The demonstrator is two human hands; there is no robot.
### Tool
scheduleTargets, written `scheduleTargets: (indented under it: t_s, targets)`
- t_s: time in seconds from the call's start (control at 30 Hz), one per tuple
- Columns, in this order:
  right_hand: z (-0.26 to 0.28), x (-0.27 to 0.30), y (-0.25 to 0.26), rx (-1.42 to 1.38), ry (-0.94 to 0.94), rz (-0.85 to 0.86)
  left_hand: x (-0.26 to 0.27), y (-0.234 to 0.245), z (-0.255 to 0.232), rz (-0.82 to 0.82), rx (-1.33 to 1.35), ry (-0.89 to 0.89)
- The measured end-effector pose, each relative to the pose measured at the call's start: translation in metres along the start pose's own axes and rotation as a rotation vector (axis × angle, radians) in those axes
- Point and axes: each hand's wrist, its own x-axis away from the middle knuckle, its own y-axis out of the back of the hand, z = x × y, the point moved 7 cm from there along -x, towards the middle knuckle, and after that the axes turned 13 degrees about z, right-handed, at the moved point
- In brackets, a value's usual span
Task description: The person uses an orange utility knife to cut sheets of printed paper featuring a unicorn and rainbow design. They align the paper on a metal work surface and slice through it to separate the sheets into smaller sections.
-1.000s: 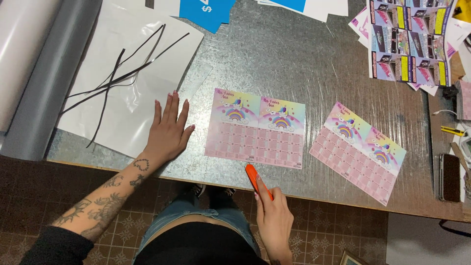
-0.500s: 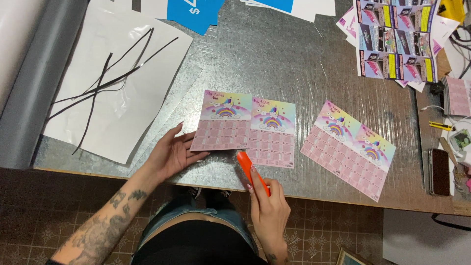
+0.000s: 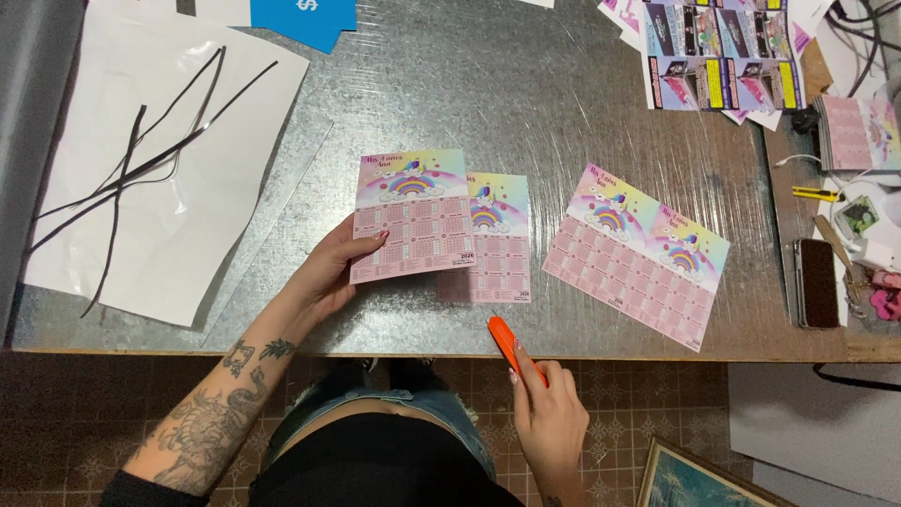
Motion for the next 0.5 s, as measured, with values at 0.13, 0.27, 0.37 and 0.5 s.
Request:
scheduleTargets:
  t_s: [0.13,0.27,0.37,0.5]
  targets:
    - [-0.005,-0.011,-0.003,-0.011,0.029,-0.007,-0.012,0.002,0.020,0.035,0.103,0.016]
    - [-0.009,-0.010,-0.001,-0.032,0.120,-0.115,-0.025,-0.001,0.037,-0.063,0.081,0.071]
    - [-0.010,-0.010,-0.001,-0.046,0.157,-0.157,-0.035,-0.005,0.043,-0.074,0.010,0.081]
    - [-0.006,-0.010,0.015,-0.107,0.215,-0.237,-0.038,-0.014,0.047,-0.029,-0.014,0.100]
